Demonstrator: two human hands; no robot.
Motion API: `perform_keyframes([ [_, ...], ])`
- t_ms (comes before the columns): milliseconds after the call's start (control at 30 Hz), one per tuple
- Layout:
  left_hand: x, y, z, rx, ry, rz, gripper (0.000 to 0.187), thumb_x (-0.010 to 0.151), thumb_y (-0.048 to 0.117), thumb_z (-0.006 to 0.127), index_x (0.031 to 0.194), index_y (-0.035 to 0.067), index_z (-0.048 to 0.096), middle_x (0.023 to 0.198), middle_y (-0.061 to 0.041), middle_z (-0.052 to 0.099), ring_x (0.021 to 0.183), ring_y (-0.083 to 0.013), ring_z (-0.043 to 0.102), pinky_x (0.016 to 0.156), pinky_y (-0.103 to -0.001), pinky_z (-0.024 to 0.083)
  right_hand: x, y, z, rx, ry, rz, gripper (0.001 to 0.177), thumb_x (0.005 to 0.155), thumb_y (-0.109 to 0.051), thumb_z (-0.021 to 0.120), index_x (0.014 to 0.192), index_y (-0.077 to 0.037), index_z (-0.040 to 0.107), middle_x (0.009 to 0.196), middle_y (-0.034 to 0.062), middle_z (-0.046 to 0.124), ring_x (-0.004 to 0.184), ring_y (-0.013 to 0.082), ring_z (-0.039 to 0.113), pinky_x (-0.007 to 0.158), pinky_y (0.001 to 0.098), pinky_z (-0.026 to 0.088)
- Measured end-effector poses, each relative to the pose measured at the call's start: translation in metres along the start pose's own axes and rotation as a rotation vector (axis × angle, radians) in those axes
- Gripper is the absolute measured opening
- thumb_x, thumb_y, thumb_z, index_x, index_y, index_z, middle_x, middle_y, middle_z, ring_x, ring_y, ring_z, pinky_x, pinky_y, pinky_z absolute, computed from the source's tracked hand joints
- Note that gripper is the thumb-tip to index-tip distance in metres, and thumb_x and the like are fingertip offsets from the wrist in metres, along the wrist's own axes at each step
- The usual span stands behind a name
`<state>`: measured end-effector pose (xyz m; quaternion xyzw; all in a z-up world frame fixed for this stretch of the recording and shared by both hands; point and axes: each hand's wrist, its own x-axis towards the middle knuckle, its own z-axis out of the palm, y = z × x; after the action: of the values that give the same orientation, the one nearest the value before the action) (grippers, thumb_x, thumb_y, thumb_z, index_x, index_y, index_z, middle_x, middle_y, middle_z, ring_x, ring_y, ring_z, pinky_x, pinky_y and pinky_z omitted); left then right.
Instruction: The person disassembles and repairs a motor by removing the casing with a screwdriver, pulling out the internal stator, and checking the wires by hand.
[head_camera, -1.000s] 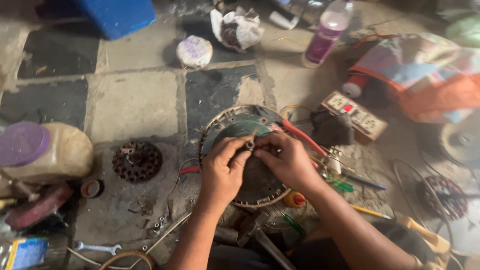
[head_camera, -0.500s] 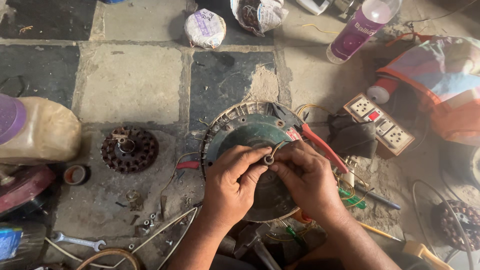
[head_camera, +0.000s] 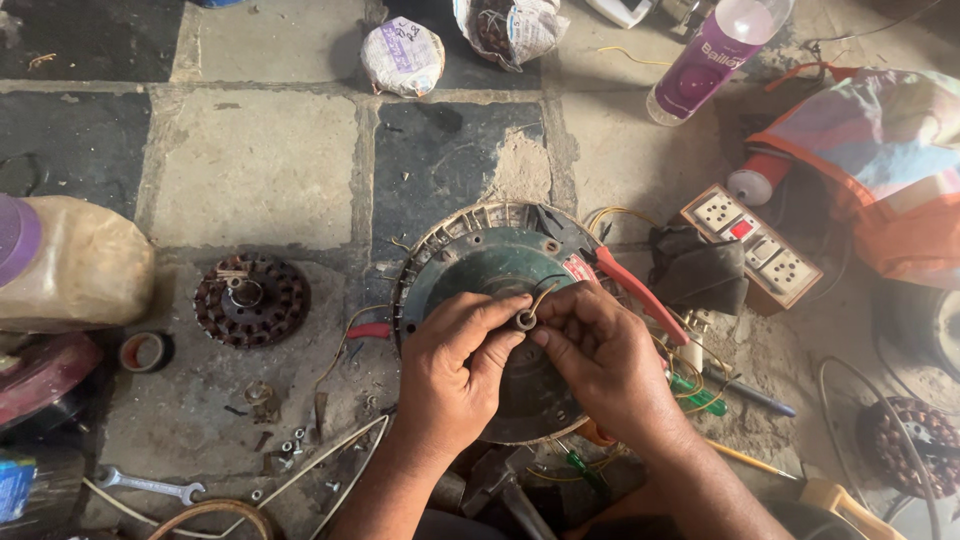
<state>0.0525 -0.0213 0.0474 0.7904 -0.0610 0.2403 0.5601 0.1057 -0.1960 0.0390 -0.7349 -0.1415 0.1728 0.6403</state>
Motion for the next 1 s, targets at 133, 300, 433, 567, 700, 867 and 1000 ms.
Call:
perform_keyframes([
  [133,0.000,0.000,0.001,-0.023,0.000,-0.001,0.022,0.096,0.004,0.072,0.118,0.006,0.070,0.106,-0.009,0.075,0.097,-0.0221,0.076,0.082,-0.031,0.061,-0.001,0.000,0.001,-0.156,0.091,-0.069,0.016,0.089,0.002,0.075,0.103,0.000,0.069,0.097,0.0024,0.071,0.087,0.0080,0.066,0.074,0.0233,0.054],
  [300,-0.001,-0.001,0.001,-0.028,0.009,0.010,0.023,0.096,0.005,0.073,0.118,0.005,0.070,0.108,-0.009,0.074,0.099,-0.0224,0.076,0.083,-0.031,0.061,-0.001,-0.010,0.002,-0.347,0.099,-0.191,0.015,0.087,-0.001,0.077,0.102,-0.001,0.075,0.098,0.0013,0.071,0.089,0.0078,0.067,0.075,0.0236,0.054],
  [433,0.000,-0.001,0.001,-0.058,-0.004,-0.025,0.018,0.095,0.005,0.074,0.113,0.005,0.071,0.104,-0.007,0.075,0.096,-0.0206,0.076,0.080,-0.030,0.061,-0.001,-0.011,0.004,-0.305,0.100,-0.142,0.015,0.089,-0.002,0.075,0.104,0.000,0.072,0.100,0.0034,0.072,0.093,0.0090,0.070,0.078,0.0240,0.057],
  [567,0.002,-0.003,0.000,-0.085,-0.009,-0.028,0.016,0.093,0.003,0.075,0.109,0.004,0.071,0.099,-0.007,0.073,0.091,-0.0192,0.075,0.078,-0.029,0.060,0.001,-0.009,0.002,-0.147,0.062,0.002,0.014,0.092,-0.001,0.070,0.106,0.002,0.070,0.106,0.0059,0.071,0.098,0.0110,0.073,0.083,0.0246,0.061],
  [700,0.002,-0.004,0.001,-0.117,-0.004,-0.036,0.015,0.091,0.003,0.077,0.104,0.005,0.070,0.097,-0.006,0.073,0.090,-0.0173,0.075,0.076,-0.028,0.060,0.005,-0.009,0.000,-0.057,0.023,0.052,0.016,0.093,-0.001,0.067,0.109,0.001,0.070,0.107,0.0053,0.072,0.098,0.0086,0.072,0.085,0.0232,0.061],
  [867,0.001,-0.005,0.002,-0.116,0.005,-0.051,0.015,0.090,0.003,0.079,0.103,0.005,0.070,0.096,-0.006,0.073,0.087,-0.0166,0.074,0.073,-0.028,0.059,0.004,-0.013,0.001,-0.346,0.066,-0.131,0.018,0.091,-0.003,0.072,0.108,-0.003,0.076,0.102,0.0032,0.072,0.093,0.0123,0.068,0.079,0.0274,0.054],
  [1000,0.002,-0.004,0.002,-0.113,0.012,-0.039,0.016,0.090,0.003,0.078,0.103,0.005,0.069,0.096,-0.006,0.072,0.087,-0.0177,0.075,0.074,-0.028,0.059,0.005,-0.014,0.002,-0.428,0.098,-0.145,0.020,0.089,-0.004,0.074,0.109,-0.005,0.077,0.094,0.0027,0.070,0.090,0.0143,0.067,0.079,0.0294,0.053],
])
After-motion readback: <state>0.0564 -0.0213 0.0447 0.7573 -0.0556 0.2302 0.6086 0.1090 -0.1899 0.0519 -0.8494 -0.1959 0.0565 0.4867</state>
